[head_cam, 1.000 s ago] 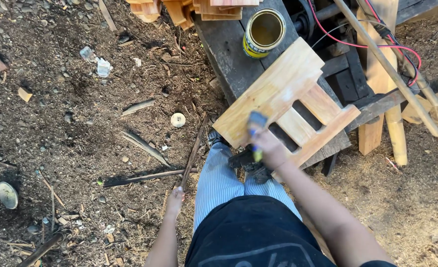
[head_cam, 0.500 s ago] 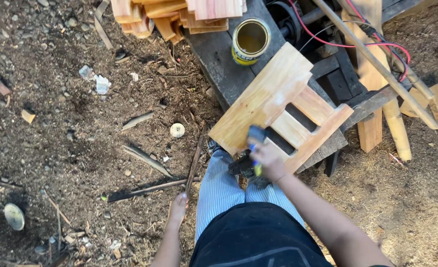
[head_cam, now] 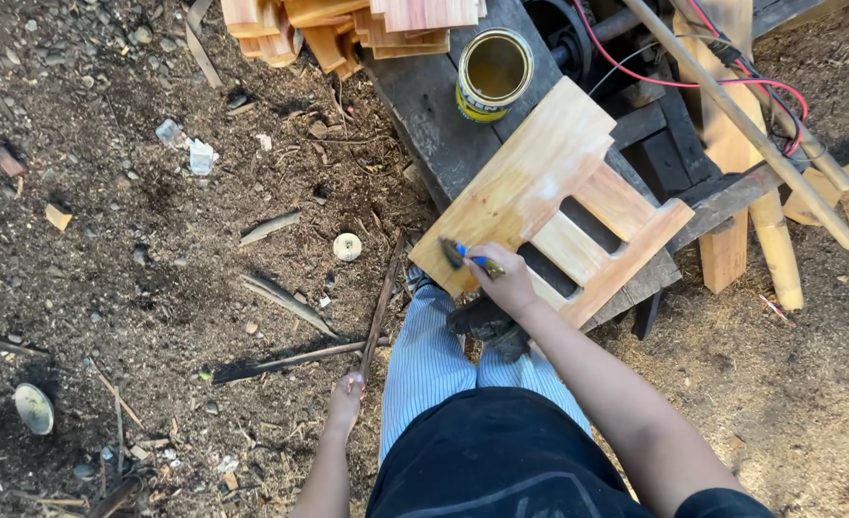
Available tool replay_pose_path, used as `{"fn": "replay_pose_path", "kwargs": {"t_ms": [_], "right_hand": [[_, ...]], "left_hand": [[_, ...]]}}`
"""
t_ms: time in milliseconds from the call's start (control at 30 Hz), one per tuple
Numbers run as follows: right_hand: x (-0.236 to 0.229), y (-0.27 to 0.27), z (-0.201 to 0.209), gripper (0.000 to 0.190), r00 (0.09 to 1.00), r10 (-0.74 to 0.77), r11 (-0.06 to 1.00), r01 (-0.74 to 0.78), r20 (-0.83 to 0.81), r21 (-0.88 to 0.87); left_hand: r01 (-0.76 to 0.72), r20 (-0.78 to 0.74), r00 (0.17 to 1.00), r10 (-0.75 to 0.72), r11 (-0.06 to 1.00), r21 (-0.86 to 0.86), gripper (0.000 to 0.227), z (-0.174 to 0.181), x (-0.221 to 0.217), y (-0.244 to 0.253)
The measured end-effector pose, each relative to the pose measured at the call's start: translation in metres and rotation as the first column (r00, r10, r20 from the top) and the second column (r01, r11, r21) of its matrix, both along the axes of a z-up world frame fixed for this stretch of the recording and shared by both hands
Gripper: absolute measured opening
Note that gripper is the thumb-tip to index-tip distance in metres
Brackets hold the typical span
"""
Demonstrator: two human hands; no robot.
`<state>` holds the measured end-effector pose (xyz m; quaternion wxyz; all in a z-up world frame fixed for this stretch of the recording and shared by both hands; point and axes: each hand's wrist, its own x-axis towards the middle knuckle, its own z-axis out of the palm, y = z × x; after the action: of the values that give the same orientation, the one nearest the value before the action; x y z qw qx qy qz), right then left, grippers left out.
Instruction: Varnish a small wooden furniture component with a brush.
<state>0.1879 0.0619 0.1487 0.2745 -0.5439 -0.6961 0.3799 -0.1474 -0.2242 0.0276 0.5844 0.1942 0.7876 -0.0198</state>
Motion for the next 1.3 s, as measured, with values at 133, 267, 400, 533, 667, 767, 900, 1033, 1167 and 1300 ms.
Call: {"fn": "replay_pose_path", "kwargs": {"t_ms": [133,267,400,533,667,767,900,1033,1167,1300], "right_hand": [[-0.004,-0.003,0.005,0.016,0.989,0.145,0.983,-0.147,0.026,0.11],[-0.005,-0.015,0.011,0.031,0.728,0.632,0.74,-0.669,0.267,0.071],[-0.004,0.009,0.015,0.028,0.645,0.751,0.646,-0.762,0.138,0.042],[-0.016,0.029,0.021,0.031,0.71,0.661,0.702,-0.7,0.243,0.133],[-0.003,0.002,0.009,0.029,0.723,0.643,0.743,-0.669,0.253,0.022],[0.026,-0.001,0.004,0.023,0.868,0.492,0.87,-0.488,0.066,-0.065],[0.08,0.035,0.0,0.016,0.991,-0.009,0.969,0.042,0.135,-0.244],[0.111,0.078,0.0,0.015,0.946,-0.169,0.882,0.27,0.276,-0.386],[0.132,0.108,0.015,0.013,0.848,-0.308,0.94,0.2,0.432,0.278],[0.114,0.057,-0.041,0.021,0.871,-0.094,0.979,-0.008,0.482,0.205]], "left_hand": [[-0.057,0.028,0.998,0.057,0.998,0.016,0.046,-0.015,-0.005,-0.014],[-0.123,0.035,0.992,0.12,0.985,0.117,0.048,-0.035,-0.014,-0.028],[-0.12,0.03,0.993,0.117,0.982,0.144,0.05,-0.042,-0.016,-0.024],[-0.112,0.045,0.993,0.108,0.987,0.114,0.05,-0.035,-0.013,-0.007],[-0.019,0.022,1.0,0.018,0.997,0.074,0.051,-0.03,-0.019,0.007],[-0.081,0.054,0.996,0.076,0.993,0.084,0.052,-0.038,-0.029,0.001],[0.118,-0.041,0.991,-0.124,0.985,-0.128,0.049,-0.016,-0.043,0.027],[-0.077,0.013,0.997,0.078,0.994,-0.083,0.046,0.004,-0.047,0.049],[0.299,0.021,0.954,-0.299,0.941,-0.16,0.044,0.039,-0.047,0.068],[0.499,0.174,0.864,-0.472,0.763,-0.41,0.042,0.11,-0.021,0.103]]}}
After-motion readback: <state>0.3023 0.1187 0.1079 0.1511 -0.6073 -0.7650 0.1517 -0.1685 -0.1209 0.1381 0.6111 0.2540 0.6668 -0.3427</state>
